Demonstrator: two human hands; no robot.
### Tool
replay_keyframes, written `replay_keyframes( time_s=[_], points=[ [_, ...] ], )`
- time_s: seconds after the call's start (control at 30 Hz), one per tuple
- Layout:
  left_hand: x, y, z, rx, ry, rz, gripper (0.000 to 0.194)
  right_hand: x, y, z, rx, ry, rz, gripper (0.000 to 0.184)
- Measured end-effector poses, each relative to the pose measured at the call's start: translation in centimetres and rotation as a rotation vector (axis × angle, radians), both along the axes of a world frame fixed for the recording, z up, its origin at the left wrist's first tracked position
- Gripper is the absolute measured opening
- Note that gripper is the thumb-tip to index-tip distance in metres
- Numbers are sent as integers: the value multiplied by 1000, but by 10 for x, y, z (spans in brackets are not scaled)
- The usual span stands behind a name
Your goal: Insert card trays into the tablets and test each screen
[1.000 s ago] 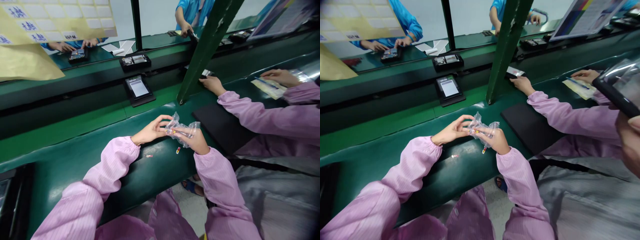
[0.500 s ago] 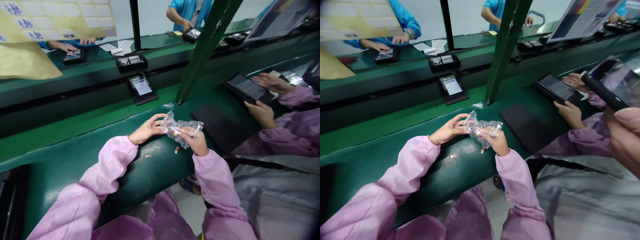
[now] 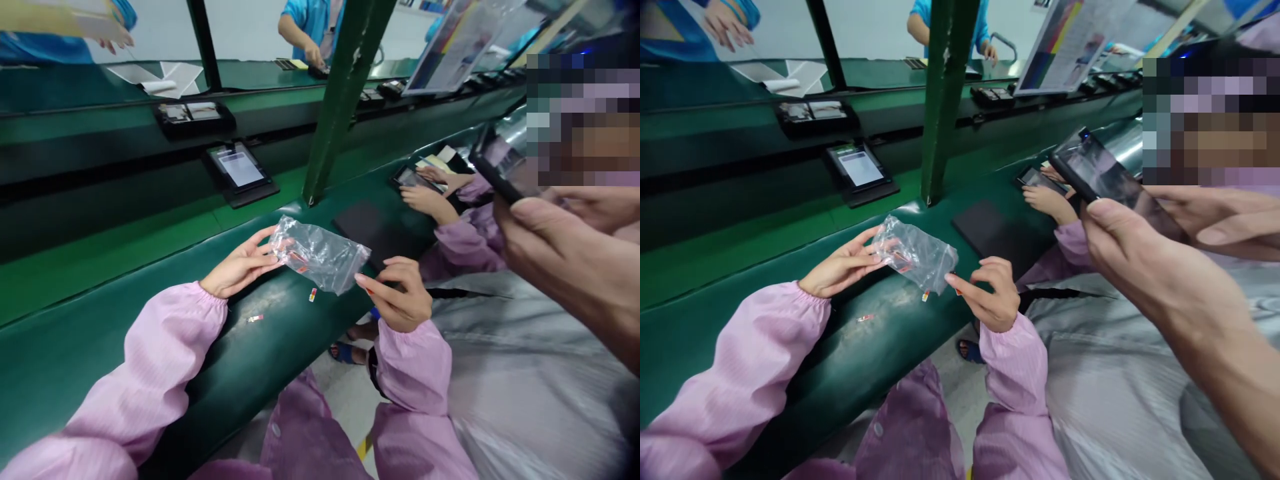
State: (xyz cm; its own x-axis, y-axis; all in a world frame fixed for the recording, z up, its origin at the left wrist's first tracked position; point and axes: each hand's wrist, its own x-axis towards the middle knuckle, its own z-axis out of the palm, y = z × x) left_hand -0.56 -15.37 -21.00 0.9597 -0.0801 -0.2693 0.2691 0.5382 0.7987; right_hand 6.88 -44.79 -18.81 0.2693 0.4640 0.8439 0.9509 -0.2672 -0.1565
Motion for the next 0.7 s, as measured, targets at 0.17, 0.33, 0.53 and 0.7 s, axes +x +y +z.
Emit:
replay_keyframes(
  time_s=[0.17, 0.33, 0.53, 0.7],
  points=[
    [6, 0, -10, -60, 79, 57, 73, -10, -1, 3, 71, 288, 106, 58],
    [11, -3, -18, -110, 126, 86, 80, -17, -5, -3, 94, 615, 104, 39],
    [11, -2, -21, -135, 145, 113, 81, -23, -1, -17, 150, 876, 156, 22],
    [11, 2, -30, -159, 141, 125, 81, -26, 11, -10, 220, 1165, 244, 17]
  ],
)
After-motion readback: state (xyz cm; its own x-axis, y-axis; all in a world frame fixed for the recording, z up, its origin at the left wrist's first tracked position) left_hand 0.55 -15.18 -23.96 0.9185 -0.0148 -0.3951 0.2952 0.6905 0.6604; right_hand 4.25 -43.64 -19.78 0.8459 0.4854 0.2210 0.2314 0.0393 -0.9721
